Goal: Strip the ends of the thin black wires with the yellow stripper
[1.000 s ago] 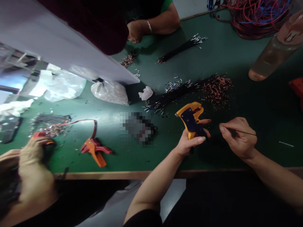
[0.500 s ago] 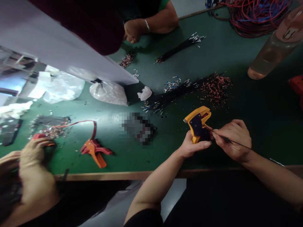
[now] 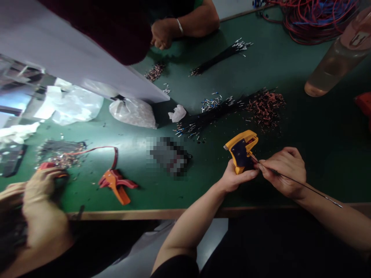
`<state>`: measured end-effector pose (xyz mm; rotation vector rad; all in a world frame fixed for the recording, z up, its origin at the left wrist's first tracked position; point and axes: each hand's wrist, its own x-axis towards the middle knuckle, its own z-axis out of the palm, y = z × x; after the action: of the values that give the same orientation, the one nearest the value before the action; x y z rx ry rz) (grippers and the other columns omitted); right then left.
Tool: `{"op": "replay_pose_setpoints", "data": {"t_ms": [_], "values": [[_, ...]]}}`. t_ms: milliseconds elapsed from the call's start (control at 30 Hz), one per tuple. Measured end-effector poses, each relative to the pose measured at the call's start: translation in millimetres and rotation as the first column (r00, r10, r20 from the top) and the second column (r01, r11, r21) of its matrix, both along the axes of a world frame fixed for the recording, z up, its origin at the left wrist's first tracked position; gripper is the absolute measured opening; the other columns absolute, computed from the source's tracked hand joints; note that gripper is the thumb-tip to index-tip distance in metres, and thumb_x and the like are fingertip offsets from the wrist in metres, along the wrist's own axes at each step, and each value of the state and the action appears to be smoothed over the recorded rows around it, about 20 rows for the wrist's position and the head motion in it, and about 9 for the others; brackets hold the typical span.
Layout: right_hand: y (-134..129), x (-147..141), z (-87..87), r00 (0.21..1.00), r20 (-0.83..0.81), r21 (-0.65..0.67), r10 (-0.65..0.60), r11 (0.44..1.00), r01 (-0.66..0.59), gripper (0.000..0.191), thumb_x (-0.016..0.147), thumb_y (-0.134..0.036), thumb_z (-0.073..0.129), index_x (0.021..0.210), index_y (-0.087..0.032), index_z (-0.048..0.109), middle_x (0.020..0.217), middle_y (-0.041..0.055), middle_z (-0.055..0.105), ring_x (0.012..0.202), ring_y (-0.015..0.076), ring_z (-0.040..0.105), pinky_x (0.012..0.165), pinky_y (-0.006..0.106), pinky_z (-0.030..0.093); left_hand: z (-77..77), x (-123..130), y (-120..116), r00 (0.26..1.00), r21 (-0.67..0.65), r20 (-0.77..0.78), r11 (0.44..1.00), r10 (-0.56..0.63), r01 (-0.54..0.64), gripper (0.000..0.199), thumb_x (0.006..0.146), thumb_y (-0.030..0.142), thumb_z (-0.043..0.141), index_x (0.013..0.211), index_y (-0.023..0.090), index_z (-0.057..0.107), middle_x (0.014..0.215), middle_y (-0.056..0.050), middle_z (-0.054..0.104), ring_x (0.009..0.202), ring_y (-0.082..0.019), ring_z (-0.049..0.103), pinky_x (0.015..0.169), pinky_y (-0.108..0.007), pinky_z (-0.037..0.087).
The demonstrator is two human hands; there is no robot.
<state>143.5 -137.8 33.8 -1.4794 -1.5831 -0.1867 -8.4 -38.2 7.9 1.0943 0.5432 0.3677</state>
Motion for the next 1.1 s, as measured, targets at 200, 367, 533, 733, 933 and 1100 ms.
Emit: {"op": "replay_pose_setpoints", "data": {"t_ms": [200,367,533,733,933,1100], "values": [[-0.4,0.5,-0.9,1.0,0.015,0.001,0.011,1.0,-0.011,0.007,0.092,-0.015,0.065,0.09,-0.021,0.065,0.069,-0.0033,0.077,0.054,0.0104,0.065,0.069,0.033,0.04,1.9,1.2,-2.2,0.998,-0.012,-0.026,0.999,0.049,-0.05,0.039,0.065,0.046,0.089,0.085,0.017,0.072,0.077,-0.002,0.068,0.073,-0.017,0.063,0.079,-0.034,0.054],[0.3,0.2,0.5,1.0,0.014,0.005,-0.001,1.0,0.001,0.008,0.091,-0.015,0.066,0.087,-0.022,0.065,0.066,-0.0044,0.075,0.053,0.0104,0.065,0.07,0.033,0.04,7.4,3.0,-1.4,0.996,0.039,-0.083,0.999,0.024,-0.021,0.038,0.068,0.049,0.086,0.071,0.016,0.068,0.062,0.0,0.061,0.059,-0.013,0.055,0.061,-0.029,0.047],[0.3,0.1,-0.9,1.0,0.004,0.007,0.005,1.0,-0.005,0.008,0.092,-0.016,0.065,0.088,-0.023,0.065,0.068,-0.0045,0.076,0.055,0.01,0.066,0.07,0.033,0.041,7.7,3.9,-4.0,0.993,0.061,-0.115,0.998,0.024,-0.017,0.048,0.067,0.057,0.084,0.059,0.017,0.059,0.05,0.001,0.055,0.049,-0.011,0.049,0.052,-0.028,0.041],[-1.3,1.1,1.6,1.0,-0.004,0.014,0.013,1.0,-0.013,0.009,0.091,-0.015,0.065,0.086,-0.022,0.065,0.066,-0.005,0.075,0.055,0.0103,0.065,0.07,0.032,0.042,-1.5,3.0,-7.4,0.987,-0.009,-0.142,0.997,0.079,-0.081,0.051,0.066,0.056,0.084,0.056,0.018,0.051,0.043,0.005,0.045,0.04,-0.007,0.04,0.044,-0.025,0.029],[0.7,5.7,-5.8,0.995,-0.068,-0.006,-0.069,0.998,0.068,0.011,0.091,-0.013,0.066,0.084,-0.022,0.067,0.069,-0.0038,0.076,0.055,0.0106,0.065,0.072,0.032,0.043,-3.9,3.3,1.8,0.986,-0.175,0.063,0.975,0.152,-0.139,0.041,0.061,0.044,0.089,0.076,0.017,0.062,0.06,0.002,0.061,0.052,-0.013,0.056,0.059,-0.03,0.048],[6.1,2.5,-15.0,0.997,-0.017,-0.016,-0.071,0.997,0.071,0.013,0.092,-0.014,0.065,0.082,-0.022,0.069,0.068,-0.0041,0.076,0.057,0.0101,0.066,0.07,0.031,0.042,-1.8,1.3,1.6,0.99,-0.178,0.119,0.983,0.072,-0.05,0.04,0.064,0.041,0.087,0.091,0.017,0.072,0.087,-0.008,0.075,0.07,-0.02,0.067,0.081,-0.041,0.054]]}}
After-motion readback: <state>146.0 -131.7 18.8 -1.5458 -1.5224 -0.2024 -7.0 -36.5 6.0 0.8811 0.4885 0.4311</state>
